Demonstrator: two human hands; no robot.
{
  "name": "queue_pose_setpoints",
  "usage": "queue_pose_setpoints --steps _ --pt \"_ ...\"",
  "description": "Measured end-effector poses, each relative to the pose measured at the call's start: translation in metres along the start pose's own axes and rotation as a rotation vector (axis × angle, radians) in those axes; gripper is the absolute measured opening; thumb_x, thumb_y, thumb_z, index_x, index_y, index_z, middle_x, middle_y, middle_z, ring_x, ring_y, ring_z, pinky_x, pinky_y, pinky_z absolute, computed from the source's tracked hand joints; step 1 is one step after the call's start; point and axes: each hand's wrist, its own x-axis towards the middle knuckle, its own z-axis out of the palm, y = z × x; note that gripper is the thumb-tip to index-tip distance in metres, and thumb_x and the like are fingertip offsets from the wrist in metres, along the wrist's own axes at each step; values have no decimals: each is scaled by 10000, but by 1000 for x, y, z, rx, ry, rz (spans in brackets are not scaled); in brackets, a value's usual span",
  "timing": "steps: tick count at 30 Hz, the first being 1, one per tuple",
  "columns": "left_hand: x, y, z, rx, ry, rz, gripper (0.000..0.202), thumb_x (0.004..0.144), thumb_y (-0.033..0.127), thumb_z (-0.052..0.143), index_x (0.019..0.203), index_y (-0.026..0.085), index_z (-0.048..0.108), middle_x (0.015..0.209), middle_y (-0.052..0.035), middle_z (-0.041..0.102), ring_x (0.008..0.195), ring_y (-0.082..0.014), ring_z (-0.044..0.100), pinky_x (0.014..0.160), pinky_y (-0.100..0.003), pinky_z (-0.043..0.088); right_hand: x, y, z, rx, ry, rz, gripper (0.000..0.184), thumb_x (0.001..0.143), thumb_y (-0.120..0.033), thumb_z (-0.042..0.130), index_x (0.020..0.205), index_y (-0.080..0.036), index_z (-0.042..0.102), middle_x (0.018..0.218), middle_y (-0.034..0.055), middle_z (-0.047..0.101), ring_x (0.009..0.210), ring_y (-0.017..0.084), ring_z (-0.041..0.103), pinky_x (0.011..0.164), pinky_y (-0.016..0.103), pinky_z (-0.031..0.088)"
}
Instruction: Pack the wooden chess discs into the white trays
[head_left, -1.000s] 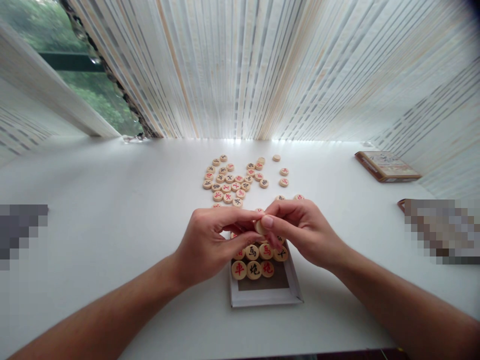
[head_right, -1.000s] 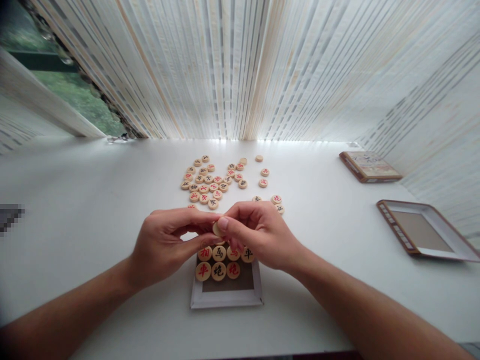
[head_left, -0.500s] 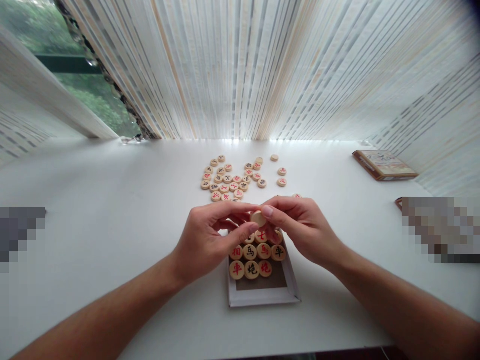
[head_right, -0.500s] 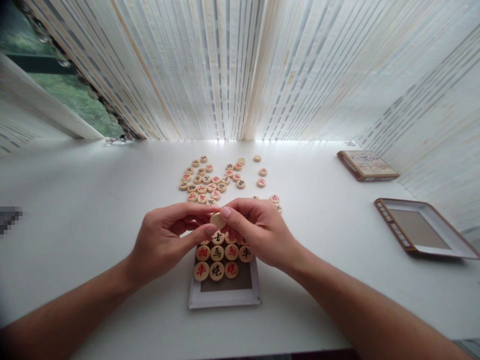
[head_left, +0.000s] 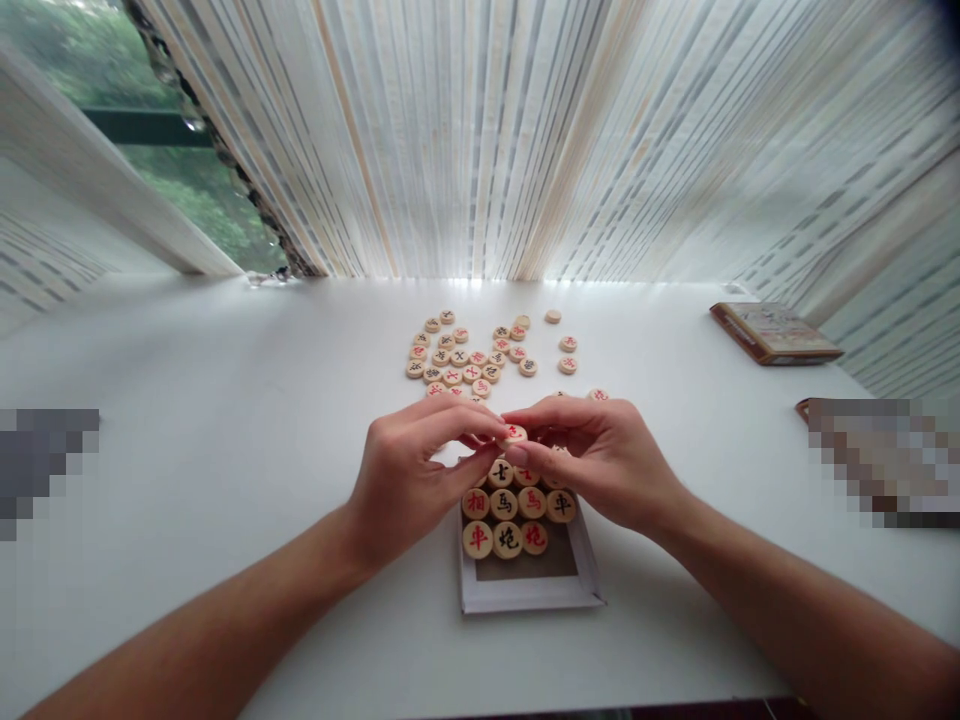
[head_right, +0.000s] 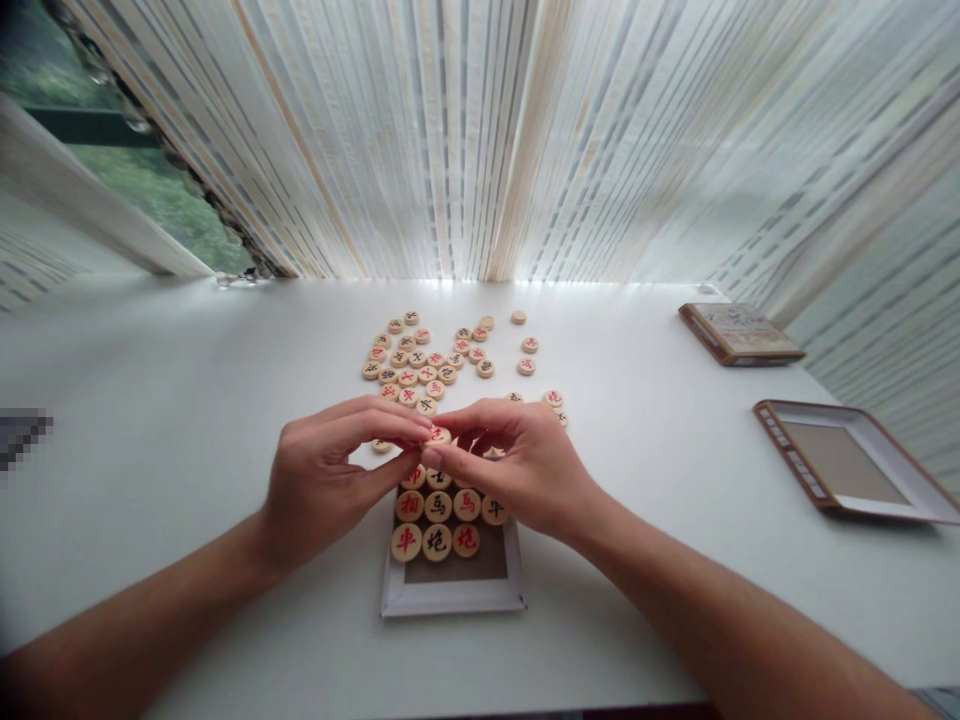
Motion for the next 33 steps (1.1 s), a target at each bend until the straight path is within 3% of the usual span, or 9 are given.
queue_pose_setpoints --steps 5,11,15,22,33 --pt "-1 -3 3 23 -6 -30 124 886 58 773 920 177 785 923 -51 812 859 -175 767 782 -288 645 0 2 0 -10 -2 -11 306 819 -339 922 1079 -187 868 956 99 833 736 190 714 619 299 595" --pt "-1 -6 4 -225 -12 -386 86 928 141 720 1009 164 740 918 -40 788 789 -150 769 711 -241 656 0 3 0 -134 60 -144 287 867 -276 872 1131 -168 847 952 95 805 728 169 696 634 296 597" --pt "1 -5 4 -459 -57 -509 126 947 252 760 1012 153 716 839 -44 796 767 -159 782 705 -239 653 1 1 0 -204 43 -247 248 875 -245 869 1115 -186 848 906 66 763 718 157 679 609 279 587" --pt "3 -2 6 -400 -35 -500 175 867 210 829 990 149 719 818 -49 797 757 -163 781 678 -227 640 -1 -1 1 -510 71 -484 150 914 -210 808 1053 -154 820 899 80 770 703 155 681 652 292 589" --pt "1 1 6 -369 -52 -441 162 920 216 784 1051 160 707 881 -52 825 808 -173 807 728 -254 652 1 -9 -4 -675 20 -601 159 900 -113 761 1057 -109 785 907 78 766 717 137 684 655 252 572"
